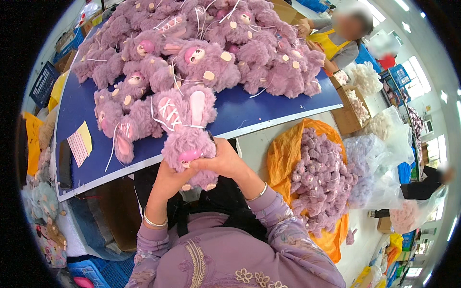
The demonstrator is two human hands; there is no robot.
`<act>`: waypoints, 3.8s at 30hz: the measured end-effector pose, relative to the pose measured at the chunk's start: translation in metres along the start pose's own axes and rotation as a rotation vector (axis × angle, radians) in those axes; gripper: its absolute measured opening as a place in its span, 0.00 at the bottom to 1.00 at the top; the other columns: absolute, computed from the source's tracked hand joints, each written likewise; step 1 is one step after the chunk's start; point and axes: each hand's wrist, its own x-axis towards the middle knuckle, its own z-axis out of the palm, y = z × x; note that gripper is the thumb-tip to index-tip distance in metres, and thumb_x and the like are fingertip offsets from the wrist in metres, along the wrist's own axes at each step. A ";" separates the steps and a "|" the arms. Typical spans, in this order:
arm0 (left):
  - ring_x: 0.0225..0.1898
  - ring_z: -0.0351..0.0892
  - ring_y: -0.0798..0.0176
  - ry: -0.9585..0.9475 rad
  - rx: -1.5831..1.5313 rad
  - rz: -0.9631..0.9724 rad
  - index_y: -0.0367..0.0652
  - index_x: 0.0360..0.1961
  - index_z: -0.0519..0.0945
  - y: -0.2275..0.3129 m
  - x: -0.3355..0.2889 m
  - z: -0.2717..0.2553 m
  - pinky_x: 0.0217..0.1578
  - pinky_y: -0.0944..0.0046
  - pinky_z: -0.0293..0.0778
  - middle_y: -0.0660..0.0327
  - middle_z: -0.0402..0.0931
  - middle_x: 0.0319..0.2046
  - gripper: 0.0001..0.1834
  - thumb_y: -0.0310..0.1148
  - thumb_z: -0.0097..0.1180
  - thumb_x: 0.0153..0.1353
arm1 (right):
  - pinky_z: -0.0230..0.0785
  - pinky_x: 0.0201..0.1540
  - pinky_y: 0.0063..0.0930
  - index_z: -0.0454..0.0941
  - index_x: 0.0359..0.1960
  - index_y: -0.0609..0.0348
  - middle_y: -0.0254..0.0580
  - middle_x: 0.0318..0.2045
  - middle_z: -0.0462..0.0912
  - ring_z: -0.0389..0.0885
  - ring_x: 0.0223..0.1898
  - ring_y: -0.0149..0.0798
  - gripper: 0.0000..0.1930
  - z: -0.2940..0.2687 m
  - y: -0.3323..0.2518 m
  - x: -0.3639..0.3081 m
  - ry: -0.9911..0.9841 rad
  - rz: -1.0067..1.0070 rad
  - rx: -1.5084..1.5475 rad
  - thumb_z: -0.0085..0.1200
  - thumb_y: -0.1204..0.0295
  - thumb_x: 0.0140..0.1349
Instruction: The person trims loose threads and excess fabric from purple stuffed bunny toys using small scissors. They handle each toy individually, cutting stray threads and then placing the finished items into a pile on the table.
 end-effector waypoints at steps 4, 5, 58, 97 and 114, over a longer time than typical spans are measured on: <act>0.45 0.75 0.69 -0.084 -0.061 -0.070 0.35 0.53 0.73 -0.006 -0.004 -0.001 0.48 0.66 0.72 0.61 0.78 0.45 0.24 0.30 0.64 0.55 | 0.70 0.52 0.28 0.75 0.49 0.68 0.39 0.44 0.81 0.77 0.45 0.30 0.29 0.008 -0.003 -0.007 0.060 -0.102 -0.026 0.72 0.68 0.47; 0.44 0.75 0.70 -0.093 -0.054 -0.074 0.35 0.52 0.74 -0.006 -0.003 -0.001 0.47 0.66 0.72 0.61 0.78 0.45 0.24 0.30 0.64 0.55 | 0.70 0.51 0.28 0.75 0.49 0.68 0.39 0.44 0.81 0.78 0.45 0.30 0.29 0.009 -0.002 -0.008 0.079 -0.107 -0.031 0.72 0.68 0.47; 0.47 0.77 0.66 0.041 -0.605 -0.060 0.40 0.58 0.68 0.012 0.025 0.008 0.47 0.63 0.75 0.61 0.75 0.49 0.24 0.44 0.49 0.67 | 0.68 0.33 0.48 0.69 0.42 0.62 0.58 0.29 0.79 0.78 0.32 0.61 0.17 0.029 -0.061 -0.009 0.035 -0.311 -1.143 0.57 0.67 0.56; 0.45 0.77 0.65 0.200 -0.394 0.182 0.37 0.58 0.66 0.027 0.024 0.025 0.45 0.62 0.71 0.59 0.77 0.43 0.21 0.36 0.50 0.68 | 0.65 0.34 0.47 0.77 0.25 0.64 0.54 0.25 0.77 0.76 0.32 0.58 0.13 0.027 -0.126 -0.016 0.038 -0.286 -1.493 0.54 0.65 0.59; 0.51 0.76 0.61 0.168 -0.582 0.207 0.33 0.60 0.66 0.014 0.028 0.041 0.52 0.60 0.72 0.54 0.74 0.51 0.21 0.35 0.39 0.71 | 0.60 0.25 0.35 0.71 0.26 0.69 0.52 0.18 0.67 0.62 0.20 0.40 0.14 0.008 -0.080 -0.017 0.091 -0.323 -0.891 0.57 0.68 0.60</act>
